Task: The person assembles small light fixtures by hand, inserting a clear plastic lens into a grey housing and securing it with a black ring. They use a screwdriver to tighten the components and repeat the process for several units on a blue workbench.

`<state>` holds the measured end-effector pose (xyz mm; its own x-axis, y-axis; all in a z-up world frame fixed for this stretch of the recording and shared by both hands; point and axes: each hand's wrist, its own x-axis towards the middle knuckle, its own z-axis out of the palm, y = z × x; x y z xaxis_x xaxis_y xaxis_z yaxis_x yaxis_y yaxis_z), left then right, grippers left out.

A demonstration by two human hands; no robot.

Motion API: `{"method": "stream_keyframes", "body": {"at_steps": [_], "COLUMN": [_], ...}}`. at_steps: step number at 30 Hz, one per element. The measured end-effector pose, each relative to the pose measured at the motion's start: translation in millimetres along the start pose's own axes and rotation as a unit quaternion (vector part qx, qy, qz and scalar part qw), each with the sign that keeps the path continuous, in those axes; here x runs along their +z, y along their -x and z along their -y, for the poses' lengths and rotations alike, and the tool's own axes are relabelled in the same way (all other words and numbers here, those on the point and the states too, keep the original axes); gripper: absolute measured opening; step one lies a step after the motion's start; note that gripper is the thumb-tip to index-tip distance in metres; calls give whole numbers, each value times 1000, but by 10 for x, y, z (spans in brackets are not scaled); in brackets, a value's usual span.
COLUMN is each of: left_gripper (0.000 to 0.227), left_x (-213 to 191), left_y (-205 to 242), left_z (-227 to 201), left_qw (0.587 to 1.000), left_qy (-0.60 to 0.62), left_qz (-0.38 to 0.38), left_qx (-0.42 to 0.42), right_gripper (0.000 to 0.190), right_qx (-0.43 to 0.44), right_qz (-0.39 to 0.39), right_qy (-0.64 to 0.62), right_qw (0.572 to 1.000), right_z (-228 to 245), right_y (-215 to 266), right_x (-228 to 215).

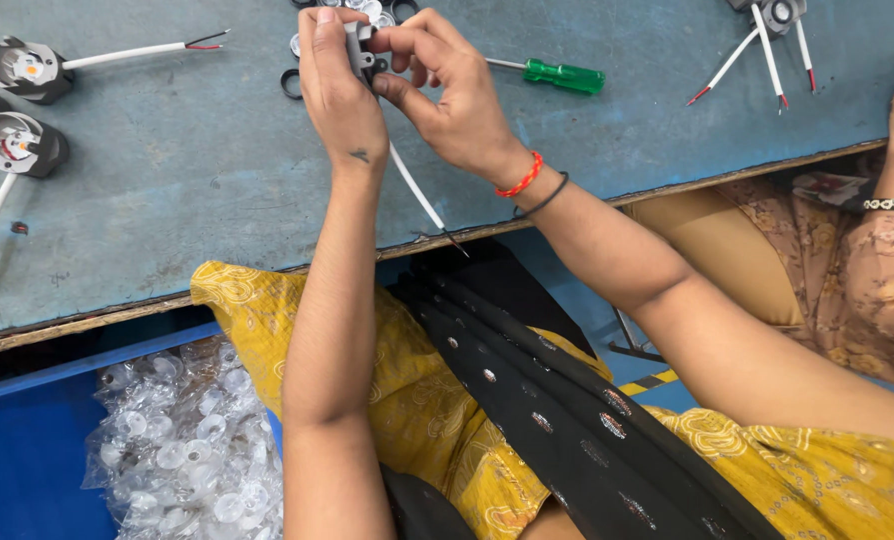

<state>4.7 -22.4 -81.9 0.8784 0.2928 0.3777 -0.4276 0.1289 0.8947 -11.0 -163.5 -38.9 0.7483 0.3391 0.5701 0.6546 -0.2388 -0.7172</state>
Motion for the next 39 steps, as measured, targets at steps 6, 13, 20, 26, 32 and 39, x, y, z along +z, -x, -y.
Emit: {"method": "stream_keyframes", "body": {"at_steps": [6, 13, 20, 26, 32, 39], "left_gripper": [31, 62, 52, 35, 26, 30], "left_x": [71, 352, 37, -944, -1237, -1299], "left_y": [-37, 212, -13, -610, -701, -817], "left_z": [-32, 92, 69, 246, 608, 390], "left_qw": [994, 943, 960, 985, 905, 812], "left_qy": [68, 162, -15, -104, -417, -572], "left_qz": [24, 172, 182, -62, -83, -105], "left_qx": [-78, -234, -212, -126, 4, 36], "right_gripper": [33, 30, 16, 26, 17, 7], "right_qx": [99, 163, 87, 159, -40, -54], "right_qz": [-42, -39, -129, -169, -162, 112], "right_qy": [-106, 11, 290, 443, 417, 54], "right_qw": [989, 986, 944, 866, 894, 991], "right_z": [-63, -415, -1396, -1806, -1256, -645], "right_y": [61, 491, 1132, 1303, 621, 86], "right_x": [-94, -627, -2121, -2646, -1713, 343]}}
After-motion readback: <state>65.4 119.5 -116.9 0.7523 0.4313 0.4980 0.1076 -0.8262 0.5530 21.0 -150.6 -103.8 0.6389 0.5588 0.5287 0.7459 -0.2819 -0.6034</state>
